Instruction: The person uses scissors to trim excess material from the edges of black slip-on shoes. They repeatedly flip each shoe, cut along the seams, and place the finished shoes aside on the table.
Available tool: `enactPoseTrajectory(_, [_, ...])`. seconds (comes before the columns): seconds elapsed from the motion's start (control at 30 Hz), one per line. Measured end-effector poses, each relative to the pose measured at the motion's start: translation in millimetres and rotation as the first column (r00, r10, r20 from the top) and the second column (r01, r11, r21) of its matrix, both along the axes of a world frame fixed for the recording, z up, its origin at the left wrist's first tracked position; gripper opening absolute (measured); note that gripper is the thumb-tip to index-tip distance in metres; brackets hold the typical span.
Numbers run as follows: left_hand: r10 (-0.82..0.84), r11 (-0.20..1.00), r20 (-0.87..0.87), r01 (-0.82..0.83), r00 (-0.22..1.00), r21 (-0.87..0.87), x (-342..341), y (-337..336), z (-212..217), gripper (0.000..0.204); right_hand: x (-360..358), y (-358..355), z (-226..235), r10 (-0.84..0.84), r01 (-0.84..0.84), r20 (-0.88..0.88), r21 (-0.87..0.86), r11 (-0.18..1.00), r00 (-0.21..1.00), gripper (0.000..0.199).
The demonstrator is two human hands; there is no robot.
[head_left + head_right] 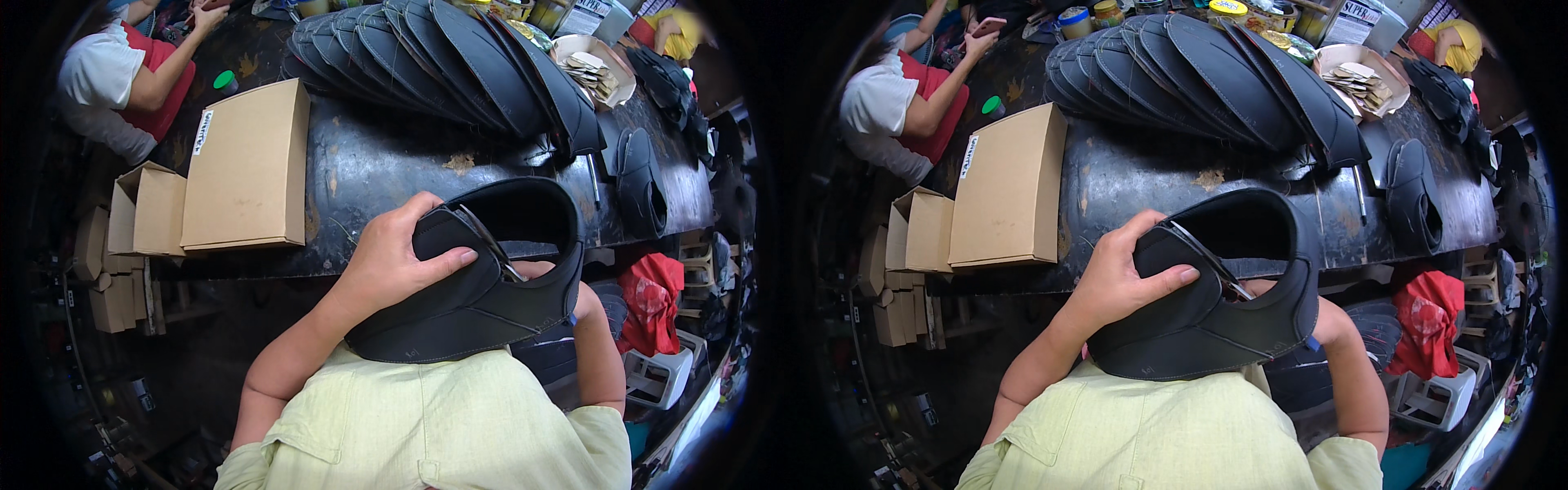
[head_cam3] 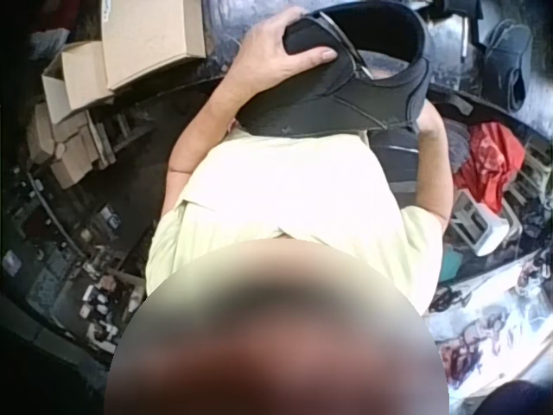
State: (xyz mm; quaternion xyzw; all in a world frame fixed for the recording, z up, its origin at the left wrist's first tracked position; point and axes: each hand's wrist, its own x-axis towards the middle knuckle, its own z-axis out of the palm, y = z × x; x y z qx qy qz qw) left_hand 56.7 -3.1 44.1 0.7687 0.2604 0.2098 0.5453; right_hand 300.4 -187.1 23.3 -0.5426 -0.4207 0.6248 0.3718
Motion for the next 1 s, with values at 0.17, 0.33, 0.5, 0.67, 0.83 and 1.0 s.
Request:
enactPoseTrajectory(0.17, [-0.007,1.0,-0.023,0.007,1.0,0.004,-1,0,1,0.054,9,2,3,0.033,-0.027,0.111,-0.054,0.998,0.993,0.044])
enactPoseTrajectory(0.33, [-0.032,0.999,-0.056,0.031,0.998,-0.029,1,-1,0,0.055,30,0,-8,0.034,-0.056,0.214,0.098,0.994,0.976,0.039])
enactPoseTrajectory(0.5, [0.022,0.999,-0.047,-0.021,0.999,0.024,-3,5,-3,0.056,43,0,9,0.072,-0.083,0.28,0.025,0.996,0.957,0.037])
enactPoseTrajectory(0.67, [0.188,0.981,0.001,-0.188,0.982,0.041,-6,25,-17,0.057,40,16,15,-0.021,0.028,0.787,0.005,1.0,0.616,0.039])
enactPoseTrajectory(0.83, [0.242,0.969,0.034,-0.24,0.97,-0.049,-3,36,-32,0.052,36,27,-4,-0.17,-0.006,0.948,0.178,0.984,0.27,0.039])
enactPoseTrajectory(1.0, [0.262,0.963,0.012,-0.261,0.965,-0.061,-2,40,-35,0.05,26,43,13,-0.421,0.001,0.862,0.439,0.899,0.283,0.038])
